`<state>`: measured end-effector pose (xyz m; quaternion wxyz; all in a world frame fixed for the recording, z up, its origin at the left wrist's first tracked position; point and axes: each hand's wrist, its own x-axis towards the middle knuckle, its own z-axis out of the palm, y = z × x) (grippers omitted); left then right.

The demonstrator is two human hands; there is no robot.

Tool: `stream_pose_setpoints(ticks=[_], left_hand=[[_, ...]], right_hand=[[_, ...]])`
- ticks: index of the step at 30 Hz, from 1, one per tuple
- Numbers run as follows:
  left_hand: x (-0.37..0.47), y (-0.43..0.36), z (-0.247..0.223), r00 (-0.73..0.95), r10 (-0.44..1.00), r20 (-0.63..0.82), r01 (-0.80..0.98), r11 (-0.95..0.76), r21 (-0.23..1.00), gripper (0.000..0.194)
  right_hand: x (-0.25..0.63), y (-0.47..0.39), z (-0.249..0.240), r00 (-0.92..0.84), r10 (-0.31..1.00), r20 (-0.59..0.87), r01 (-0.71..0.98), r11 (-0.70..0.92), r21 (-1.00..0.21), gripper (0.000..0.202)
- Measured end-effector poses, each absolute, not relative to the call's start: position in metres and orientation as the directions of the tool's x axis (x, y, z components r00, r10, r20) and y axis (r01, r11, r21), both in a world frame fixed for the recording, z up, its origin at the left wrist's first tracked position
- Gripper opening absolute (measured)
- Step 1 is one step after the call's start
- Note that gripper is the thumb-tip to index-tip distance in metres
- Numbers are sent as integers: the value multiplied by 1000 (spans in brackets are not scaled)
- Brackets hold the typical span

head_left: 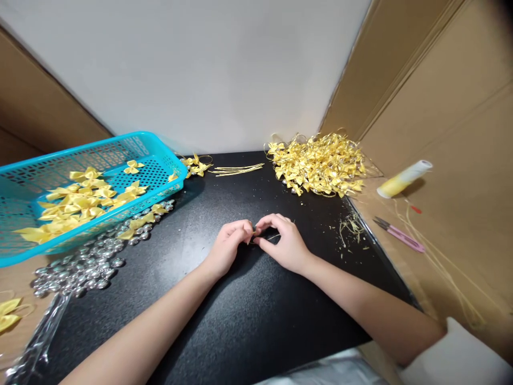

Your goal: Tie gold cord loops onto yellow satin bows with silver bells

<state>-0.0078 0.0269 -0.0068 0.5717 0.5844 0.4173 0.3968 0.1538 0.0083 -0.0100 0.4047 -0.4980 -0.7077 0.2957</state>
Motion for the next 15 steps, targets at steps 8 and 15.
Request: stream_pose_setpoints(ticks=[8,15], left_hand=[[-16,31,-6,366,930,35,97,-76,992,23],[-15,21,43,404,890,213,364,-369,855,37]], right_hand=[[163,7,-1,-159,869,469,494,482,-724,18],[186,12,29,-352,683,640,635,676,-373,20]])
